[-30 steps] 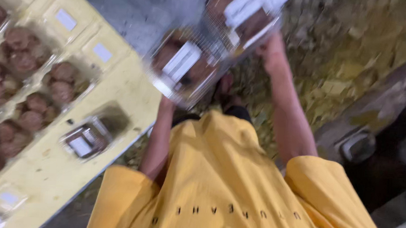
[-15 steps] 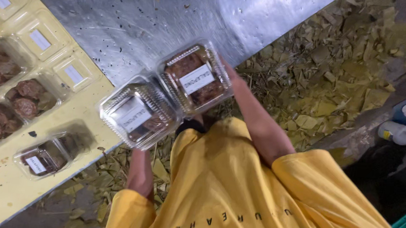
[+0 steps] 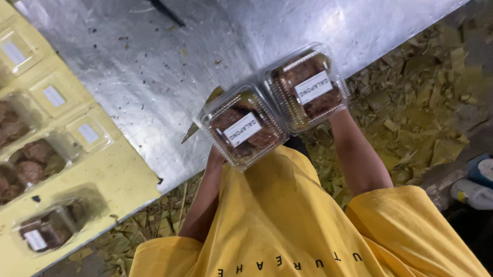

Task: The person packs round, dark food items into clear plastic containers labeled 'GALAPONG' on a yellow table. They repeatedly pick up the food items, place them into the containers, and then move the filled containers to a metal surface to the right.

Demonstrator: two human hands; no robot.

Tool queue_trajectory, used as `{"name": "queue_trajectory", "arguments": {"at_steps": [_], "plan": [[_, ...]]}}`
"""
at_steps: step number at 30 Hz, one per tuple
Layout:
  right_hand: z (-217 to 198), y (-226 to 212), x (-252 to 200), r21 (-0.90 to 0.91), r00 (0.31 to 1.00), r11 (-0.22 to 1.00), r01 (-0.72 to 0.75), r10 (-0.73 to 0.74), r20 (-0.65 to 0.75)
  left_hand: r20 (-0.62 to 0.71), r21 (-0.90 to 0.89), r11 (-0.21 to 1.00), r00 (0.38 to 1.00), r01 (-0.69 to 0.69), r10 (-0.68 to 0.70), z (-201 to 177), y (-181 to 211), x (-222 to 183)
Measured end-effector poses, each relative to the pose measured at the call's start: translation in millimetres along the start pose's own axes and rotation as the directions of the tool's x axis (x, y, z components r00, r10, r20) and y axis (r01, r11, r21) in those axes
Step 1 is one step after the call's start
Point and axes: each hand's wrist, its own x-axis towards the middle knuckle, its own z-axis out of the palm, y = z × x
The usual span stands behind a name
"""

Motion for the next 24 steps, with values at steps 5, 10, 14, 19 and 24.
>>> {"name": "queue_trajectory", "arguments": {"at_steps": [5, 10, 14, 19, 24], "plan": [[-71, -73, 17, -0.011, 0.997, 0.997, 0.080, -0.080, -0.001, -0.025, -0.122, 0.993, 1.000, 0.011, -0.014, 66, -54, 84], [-151, -148, 35, -0.006, 0.992, 0.992, 0.126, -0.126, -0.003, -0.118, 0.077, 0.997, 0.993, 0.030, -0.020, 142, -102, 136], [-204, -195, 53, 0.014, 0.984, 0.984, 0.180, -0.180, -0.010, -0.087, -0.097, 0.995, 0.996, 0.014, -0.022, 201, -125, 191], [-256, -229, 64, 0.027, 0.979, 0.979, 0.202, -0.201, -0.023, -0.140, -0.113, 0.993, 0.990, -0.014, -0.002, 264, -126, 242], [-295, -246, 71, 0.034, 0.976, 0.976, 0.214, -0.213, -0.046, -0.148, -0.073, 0.997, 0.989, -0.038, 0.027, 297, -117, 281]]}}
